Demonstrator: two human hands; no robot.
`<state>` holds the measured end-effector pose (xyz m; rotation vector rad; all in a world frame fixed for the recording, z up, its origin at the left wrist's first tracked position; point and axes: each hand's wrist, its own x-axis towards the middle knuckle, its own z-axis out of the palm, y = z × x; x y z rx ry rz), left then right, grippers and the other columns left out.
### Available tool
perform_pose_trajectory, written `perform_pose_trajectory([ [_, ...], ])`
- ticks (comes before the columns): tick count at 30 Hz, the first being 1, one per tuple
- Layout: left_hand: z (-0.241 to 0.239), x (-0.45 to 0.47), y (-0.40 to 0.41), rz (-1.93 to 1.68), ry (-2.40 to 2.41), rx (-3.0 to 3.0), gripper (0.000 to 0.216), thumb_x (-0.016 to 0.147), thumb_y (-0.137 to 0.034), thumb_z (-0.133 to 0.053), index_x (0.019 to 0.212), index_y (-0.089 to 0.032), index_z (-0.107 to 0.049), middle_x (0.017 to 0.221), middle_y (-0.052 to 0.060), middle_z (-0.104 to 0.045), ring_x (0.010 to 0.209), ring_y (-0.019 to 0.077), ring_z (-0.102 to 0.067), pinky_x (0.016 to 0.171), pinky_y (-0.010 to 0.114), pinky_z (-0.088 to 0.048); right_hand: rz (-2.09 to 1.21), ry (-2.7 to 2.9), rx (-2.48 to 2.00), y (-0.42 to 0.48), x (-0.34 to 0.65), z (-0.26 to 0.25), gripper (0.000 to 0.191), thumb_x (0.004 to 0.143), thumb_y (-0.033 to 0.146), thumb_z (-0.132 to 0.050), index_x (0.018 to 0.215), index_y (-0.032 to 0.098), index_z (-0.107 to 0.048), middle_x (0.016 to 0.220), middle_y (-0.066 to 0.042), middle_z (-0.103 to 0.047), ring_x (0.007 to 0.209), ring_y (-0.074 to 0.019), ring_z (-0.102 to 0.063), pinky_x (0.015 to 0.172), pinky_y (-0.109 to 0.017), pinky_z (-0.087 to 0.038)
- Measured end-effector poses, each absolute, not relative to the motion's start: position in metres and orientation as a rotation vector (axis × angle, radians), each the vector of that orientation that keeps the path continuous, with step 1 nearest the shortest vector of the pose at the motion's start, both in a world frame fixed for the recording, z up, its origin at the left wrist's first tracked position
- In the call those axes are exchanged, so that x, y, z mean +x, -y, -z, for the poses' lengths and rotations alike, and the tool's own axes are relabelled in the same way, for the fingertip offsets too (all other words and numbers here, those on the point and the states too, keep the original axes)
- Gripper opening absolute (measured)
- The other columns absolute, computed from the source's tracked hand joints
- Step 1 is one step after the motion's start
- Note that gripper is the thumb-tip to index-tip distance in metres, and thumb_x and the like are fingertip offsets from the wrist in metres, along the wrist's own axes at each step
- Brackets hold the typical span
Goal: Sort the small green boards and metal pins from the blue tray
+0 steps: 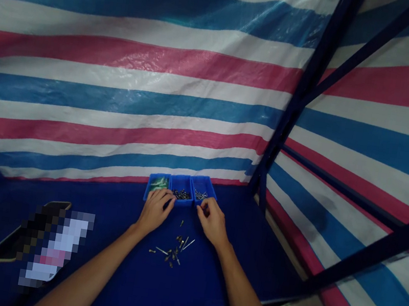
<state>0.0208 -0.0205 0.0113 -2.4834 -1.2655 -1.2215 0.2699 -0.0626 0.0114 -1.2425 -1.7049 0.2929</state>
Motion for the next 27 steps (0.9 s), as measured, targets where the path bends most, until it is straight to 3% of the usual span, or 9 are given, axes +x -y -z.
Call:
perform_pose_trajectory([
  [4, -0.010, 0.021, 0.020, 1.225, 1.266, -2.486, 0.021, 0.109, -0.027, -0.050, 0.112, -0.024, -0.070, 0.111, 0.006, -0.070, 0.110, 0.0241, -0.063, 0.098, 0.045, -0.044, -0.396, 1.939, -1.176, 0.069, 0.260, -0.016, 0.025, 0.101, 0.047, -0.067, 0.115, 0.027, -0.069, 0.093, -0.002, -0.064, 0.076, -0.0181, -0.060, 0.073, -0.030, -0.051],
  [7, -0.009, 0.021, 0.019, 1.226, 1.267, -2.483, 0.020, 0.109, -0.028, -0.050, 0.112, -0.025, -0.070, 0.111, 0.006, -0.070, 0.110, 0.0242, -0.063, 0.099, 0.045, -0.044, -0.449, 2.103, -1.070, 0.075, 0.248, -0.018, 0.029, 0.101, 0.045, -0.069, 0.126, 0.030, -0.072, 0.107, -0.005, -0.067, 0.096, -0.0217, -0.066, 0.086, -0.033, -0.055],
  [11, -0.010, 0.021, 0.020, 1.218, 1.273, -2.482, 0.020, 0.109, -0.027, -0.050, 0.111, -0.025, -0.070, 0.112, 0.006, -0.070, 0.109, 0.0239, -0.063, 0.098, 0.044, -0.044, -0.438, 2.271, -0.979, 0.078, 0.235, -0.017, 0.030, 0.102, 0.041, -0.070, 0.131, 0.033, -0.072, 0.119, -0.006, -0.066, 0.111, -0.0242, -0.064, 0.102, -0.039, -0.051],
  [18, -0.013, 0.022, 0.021, 1.221, 1.277, -2.481, 0.021, 0.109, -0.027, -0.049, 0.108, -0.024, -0.070, 0.111, 0.006, -0.070, 0.108, 0.0237, -0.064, 0.097, 0.044, -0.044, -0.470, 2.284, -1.028, 0.073, 0.236, -0.008, 0.010, 0.107, 0.032, -0.061, 0.109, 0.028, -0.069, 0.108, -0.004, -0.069, 0.103, -0.0219, -0.064, 0.098, -0.038, -0.048],
  [22, -0.012, 0.022, 0.021, 1.225, 1.275, -2.478, 0.020, 0.109, -0.027, -0.050, 0.109, -0.024, -0.070, 0.111, 0.006, -0.070, 0.109, 0.0239, -0.064, 0.098, 0.044, -0.044, -0.429, 2.193, -1.141, 0.067, 0.242, -0.002, 0.017, 0.101, 0.039, -0.071, 0.109, 0.026, -0.065, 0.109, -0.005, -0.066, 0.103, -0.0246, -0.061, 0.092, -0.037, -0.049],
  [27, -0.012, 0.021, 0.021, 1.227, 1.266, -2.476, 0.020, 0.109, -0.027, -0.050, 0.110, -0.025, -0.070, 0.110, 0.006, -0.070, 0.108, 0.0239, -0.064, 0.097, 0.044, -0.045, -0.407, 2.201, -1.170, 0.066, 0.247, -0.003, 0.013, 0.107, 0.034, -0.062, 0.098, 0.025, -0.059, 0.099, -0.003, -0.063, 0.096, -0.0236, -0.059, 0.086, -0.035, -0.047],
])
